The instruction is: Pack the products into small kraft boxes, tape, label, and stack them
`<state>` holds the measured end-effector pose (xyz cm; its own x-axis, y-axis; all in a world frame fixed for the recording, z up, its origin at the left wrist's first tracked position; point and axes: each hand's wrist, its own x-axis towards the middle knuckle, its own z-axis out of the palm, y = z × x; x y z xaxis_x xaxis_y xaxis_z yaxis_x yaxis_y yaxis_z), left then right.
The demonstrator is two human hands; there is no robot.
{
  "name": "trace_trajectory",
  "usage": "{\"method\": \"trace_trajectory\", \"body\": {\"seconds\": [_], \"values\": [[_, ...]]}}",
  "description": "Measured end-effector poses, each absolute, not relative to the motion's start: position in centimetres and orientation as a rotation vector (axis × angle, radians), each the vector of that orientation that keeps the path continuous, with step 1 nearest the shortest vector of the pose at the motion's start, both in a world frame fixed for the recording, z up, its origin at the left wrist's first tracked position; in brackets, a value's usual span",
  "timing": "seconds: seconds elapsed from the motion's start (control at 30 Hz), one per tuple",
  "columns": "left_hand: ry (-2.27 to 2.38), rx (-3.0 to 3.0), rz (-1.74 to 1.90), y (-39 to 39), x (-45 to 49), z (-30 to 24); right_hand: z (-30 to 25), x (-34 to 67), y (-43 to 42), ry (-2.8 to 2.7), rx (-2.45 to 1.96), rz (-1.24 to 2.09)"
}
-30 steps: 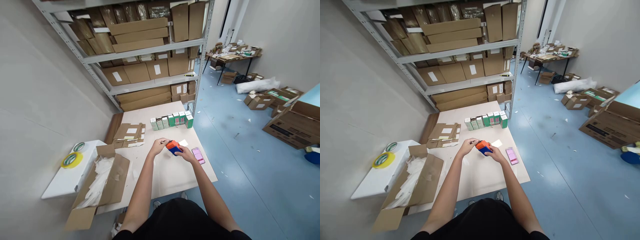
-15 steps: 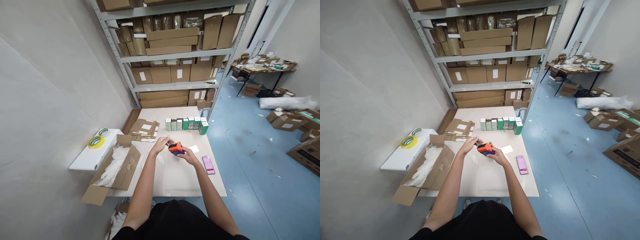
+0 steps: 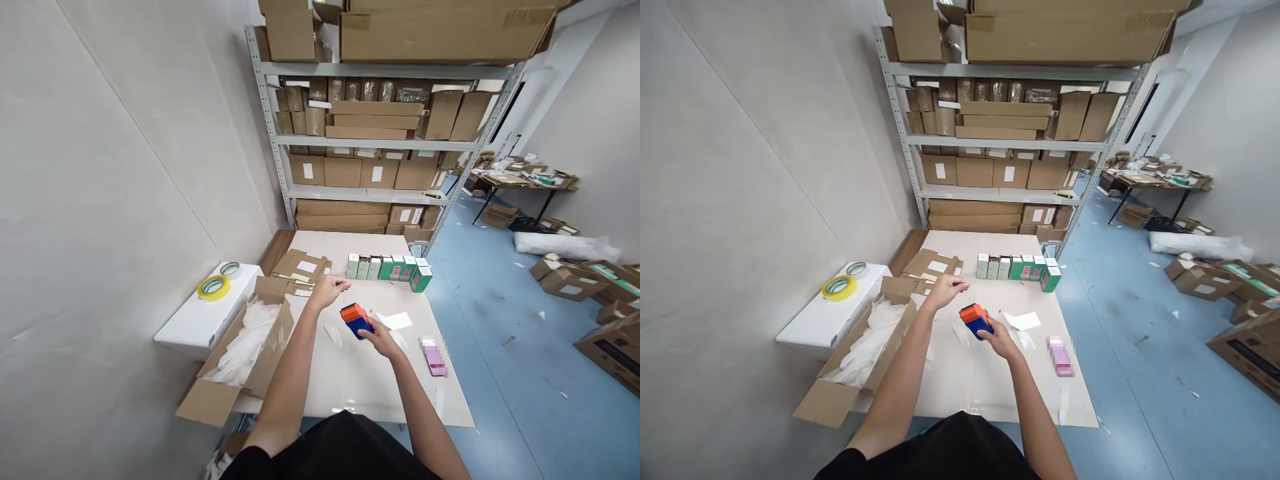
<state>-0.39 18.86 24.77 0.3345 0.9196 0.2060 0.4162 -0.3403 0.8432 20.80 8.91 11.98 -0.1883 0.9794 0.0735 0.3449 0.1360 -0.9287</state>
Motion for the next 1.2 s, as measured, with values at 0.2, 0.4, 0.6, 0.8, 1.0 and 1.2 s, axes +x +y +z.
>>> {"method": "trace_trajectory", "body": {"seconds": [0.2, 0.4, 0.6, 0.8, 1.0, 1.2], "values": [[1.166, 2.082, 1.058, 16.4, -4.0, 25.9, 12.1, 17.1, 9.5, -1.568, -1.351, 1.022], [1.216, 1.826, 1.475, 14.3, -10.6, 27.4, 11.6, 13.2, 10.4, -1.493, -1.476, 0.755], [1.368, 1.653, 1.606, 13.4, -18.5, 25.8, 12.3, 6.6, 13.3, -1.592, -1.45, 0.663], [1.575, 1.458, 1.735, 11.2, -27.5, 22.9, 13.1, -3.1, 15.5, -1.766, -1.334, 0.663], [1.848, 1.177, 1.868, 7.7, -36.5, 22.0, 12.9, -14.8, 16.2, -2.007, -1.18, 0.67], [1.95, 1.068, 1.811, 4.1, -41.7, 20.9, 12.3, -26.0, 17.1, -2.316, -1.212, 0.633]]}}
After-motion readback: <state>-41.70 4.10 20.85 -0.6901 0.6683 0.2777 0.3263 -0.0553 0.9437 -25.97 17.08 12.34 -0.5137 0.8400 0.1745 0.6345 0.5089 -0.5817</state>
